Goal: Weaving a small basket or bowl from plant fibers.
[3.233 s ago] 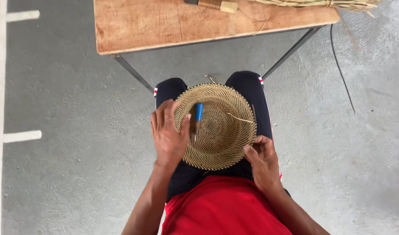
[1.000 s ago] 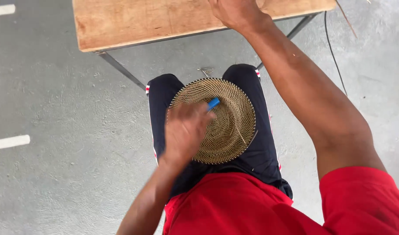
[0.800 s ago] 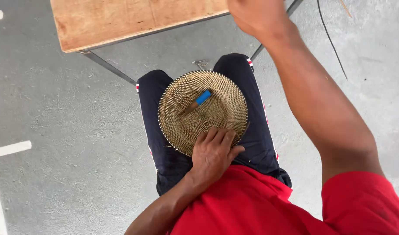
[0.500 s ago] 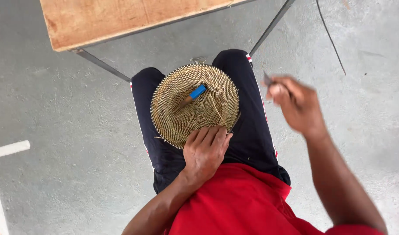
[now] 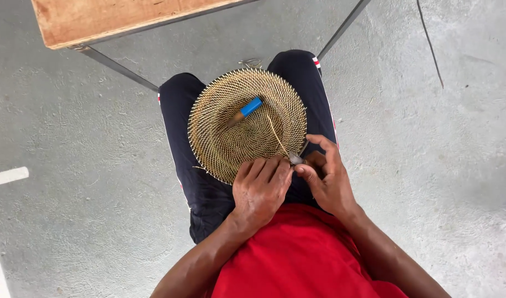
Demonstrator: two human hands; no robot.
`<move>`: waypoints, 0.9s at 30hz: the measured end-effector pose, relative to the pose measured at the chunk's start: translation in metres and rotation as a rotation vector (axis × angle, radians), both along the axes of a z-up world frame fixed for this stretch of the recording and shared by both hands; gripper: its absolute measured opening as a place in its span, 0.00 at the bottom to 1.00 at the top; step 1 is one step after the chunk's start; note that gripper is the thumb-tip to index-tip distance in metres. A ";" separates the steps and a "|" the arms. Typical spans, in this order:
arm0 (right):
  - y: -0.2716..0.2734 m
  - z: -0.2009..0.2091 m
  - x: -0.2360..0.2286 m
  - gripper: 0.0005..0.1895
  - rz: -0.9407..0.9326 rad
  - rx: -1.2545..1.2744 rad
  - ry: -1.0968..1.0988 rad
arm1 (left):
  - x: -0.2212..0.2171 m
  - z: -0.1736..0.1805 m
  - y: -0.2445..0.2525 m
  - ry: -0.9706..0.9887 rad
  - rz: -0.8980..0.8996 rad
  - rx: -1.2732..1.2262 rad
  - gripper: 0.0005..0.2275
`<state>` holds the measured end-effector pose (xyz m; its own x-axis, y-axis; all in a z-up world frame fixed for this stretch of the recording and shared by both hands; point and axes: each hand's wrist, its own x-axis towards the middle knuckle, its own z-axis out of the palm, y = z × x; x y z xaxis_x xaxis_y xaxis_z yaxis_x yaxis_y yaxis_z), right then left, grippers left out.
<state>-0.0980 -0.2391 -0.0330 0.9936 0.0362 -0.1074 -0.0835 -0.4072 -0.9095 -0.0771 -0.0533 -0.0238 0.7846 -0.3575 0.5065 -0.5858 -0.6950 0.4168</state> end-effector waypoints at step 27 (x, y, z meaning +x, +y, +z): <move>-0.025 -0.019 0.011 0.31 0.094 -0.071 -0.112 | -0.007 -0.012 -0.001 0.024 -0.021 0.003 0.10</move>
